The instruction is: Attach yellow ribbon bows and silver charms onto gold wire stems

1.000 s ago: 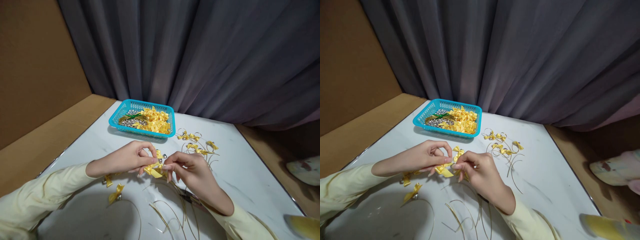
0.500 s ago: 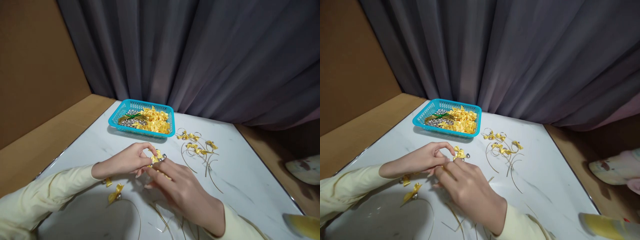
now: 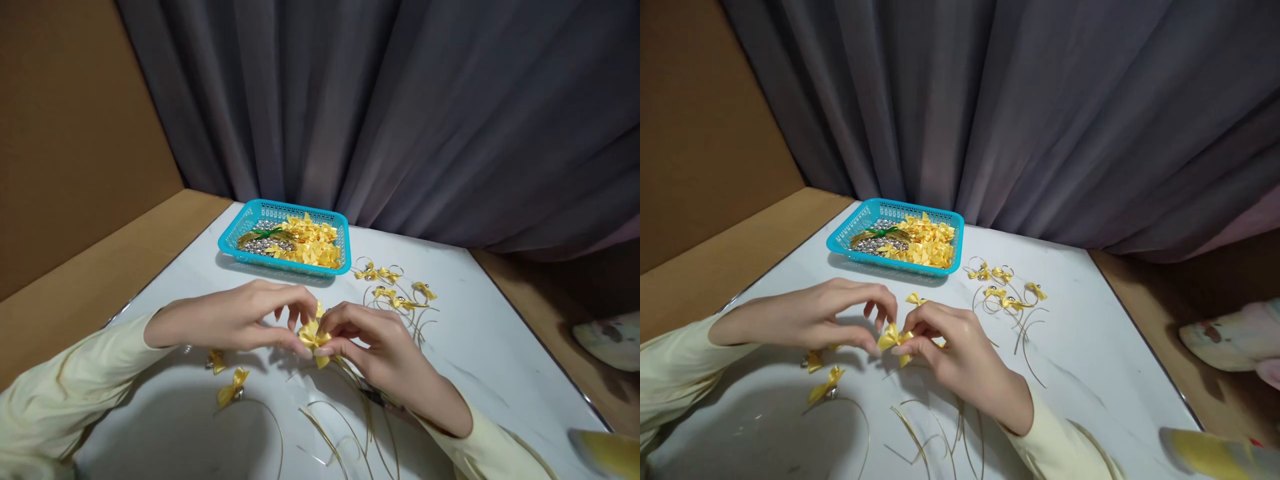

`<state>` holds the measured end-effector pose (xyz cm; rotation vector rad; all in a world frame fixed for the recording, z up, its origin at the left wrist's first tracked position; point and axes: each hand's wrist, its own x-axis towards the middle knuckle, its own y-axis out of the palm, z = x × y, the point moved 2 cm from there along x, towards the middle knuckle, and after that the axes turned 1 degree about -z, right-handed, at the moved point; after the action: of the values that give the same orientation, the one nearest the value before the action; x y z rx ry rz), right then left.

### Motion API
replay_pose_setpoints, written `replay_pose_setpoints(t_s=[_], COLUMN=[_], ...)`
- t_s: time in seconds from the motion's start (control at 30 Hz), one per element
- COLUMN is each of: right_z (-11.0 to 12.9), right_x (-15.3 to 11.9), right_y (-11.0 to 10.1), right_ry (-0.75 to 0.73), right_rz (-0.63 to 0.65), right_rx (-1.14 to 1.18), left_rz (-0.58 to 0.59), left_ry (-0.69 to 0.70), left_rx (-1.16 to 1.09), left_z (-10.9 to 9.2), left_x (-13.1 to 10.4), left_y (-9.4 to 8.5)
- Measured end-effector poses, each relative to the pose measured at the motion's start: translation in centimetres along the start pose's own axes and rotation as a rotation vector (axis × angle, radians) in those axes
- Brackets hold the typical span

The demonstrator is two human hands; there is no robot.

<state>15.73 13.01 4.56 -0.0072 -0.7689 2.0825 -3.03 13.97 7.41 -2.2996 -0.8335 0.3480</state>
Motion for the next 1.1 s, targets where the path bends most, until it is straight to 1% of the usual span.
replay_pose_setpoints(t_s=[0.03, 0.1, 0.2, 0.3, 0.4, 0.57, 0.73, 0.9, 1.03, 1.1], right_z=[0.1, 0.2, 0.2, 0.3, 0.4, 0.5, 0.8, 0.6, 0.5, 0.4], right_x=[0.0, -0.1, -0.1, -0.2, -0.3, -0.3, -0.2, -0.2, -0.2, -0.2], right_y=[-0.1, -0.1, -0.1, 0.0, 0.0, 0.2, 0.3, 0.3, 0.6, 0.7], right_ry=[0.009, 0.028, 0.076, 0.111, 0.122, 0.134, 0.132, 0.206, 0.276, 0.318], right_rz=[0.001, 0.004, 0.031, 0.074, 0.096, 0.115, 0.124, 0.213, 0.294, 0.326], right_rx=[0.026, 0.064, 0.115, 0.143, 0.153, 0.254, 0.214, 0.277, 0.358, 0.394], left_rz=[0.022, 0.025, 0.008, 0.029, 0.066, 0.105, 0.130, 0.135, 0.160, 0.180], left_ry=[0.022, 0.054, 0.063, 0.067, 0.093, 0.080, 0.101, 0.098, 0.202, 0.226], left_rx=[0.014, 0.046, 0.075, 0.071, 0.052, 0.063, 0.063, 0.105, 0.122, 0.122], left_z=[-0.1, 0.0, 0.2, 0.2, 0.0, -0.2, -0.1, 0.0, -0.1, -0.1], left_x=[-0.1, -0.3, -0.2, -0.2, -0.1, -0.2, 0.0, -0.1, -0.1, 0.0], left_y=[0.1, 0.5, 0.8, 0.9, 0.9, 1.1, 1.6, 1.7, 2.1, 2.3])
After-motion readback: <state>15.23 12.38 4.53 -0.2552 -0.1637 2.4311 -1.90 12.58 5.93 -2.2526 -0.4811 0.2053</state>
